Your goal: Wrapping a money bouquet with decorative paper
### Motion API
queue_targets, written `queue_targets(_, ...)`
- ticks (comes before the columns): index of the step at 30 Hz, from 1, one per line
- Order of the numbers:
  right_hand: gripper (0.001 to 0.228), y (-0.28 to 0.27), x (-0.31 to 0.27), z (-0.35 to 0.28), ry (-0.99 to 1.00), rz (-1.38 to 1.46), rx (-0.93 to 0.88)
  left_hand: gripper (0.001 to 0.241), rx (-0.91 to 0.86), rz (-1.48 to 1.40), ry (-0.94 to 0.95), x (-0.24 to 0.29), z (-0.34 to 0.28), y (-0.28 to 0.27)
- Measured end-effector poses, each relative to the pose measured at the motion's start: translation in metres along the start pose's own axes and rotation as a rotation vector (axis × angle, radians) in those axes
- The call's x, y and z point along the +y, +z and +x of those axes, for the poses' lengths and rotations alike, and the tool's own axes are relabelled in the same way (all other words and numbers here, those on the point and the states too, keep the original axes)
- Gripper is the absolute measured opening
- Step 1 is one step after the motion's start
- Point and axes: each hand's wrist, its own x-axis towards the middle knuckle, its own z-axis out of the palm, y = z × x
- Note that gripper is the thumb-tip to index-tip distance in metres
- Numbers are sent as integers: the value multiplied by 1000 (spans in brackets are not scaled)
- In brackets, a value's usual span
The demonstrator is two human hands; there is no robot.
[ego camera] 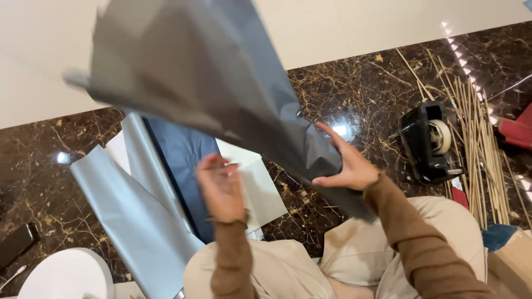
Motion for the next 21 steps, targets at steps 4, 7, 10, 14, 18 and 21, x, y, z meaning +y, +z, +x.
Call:
queue_targets(4,126,42,16,-6,20,244,60,78,-506,540,-174,3,-58,39)
queue_targets(7,121,65,28,-10,33,359,89,93,-615,517,-160,-30,-71,36)
queue_targets(10,119,77,37,-16,58,404,104,90,-554,519,-103,-53,-74,34)
queue_targets(14,116,89,34,-20,151,474,109,77,-471,606,-157,-68,-77,27)
queue_targets(18,125,89,37,-16,226,434,100,76,-466,636,-192,-70,-71,25)
queue_targets(21,121,92,46,-16,245,482,101,74,-471,598,-208,-73,-69,24)
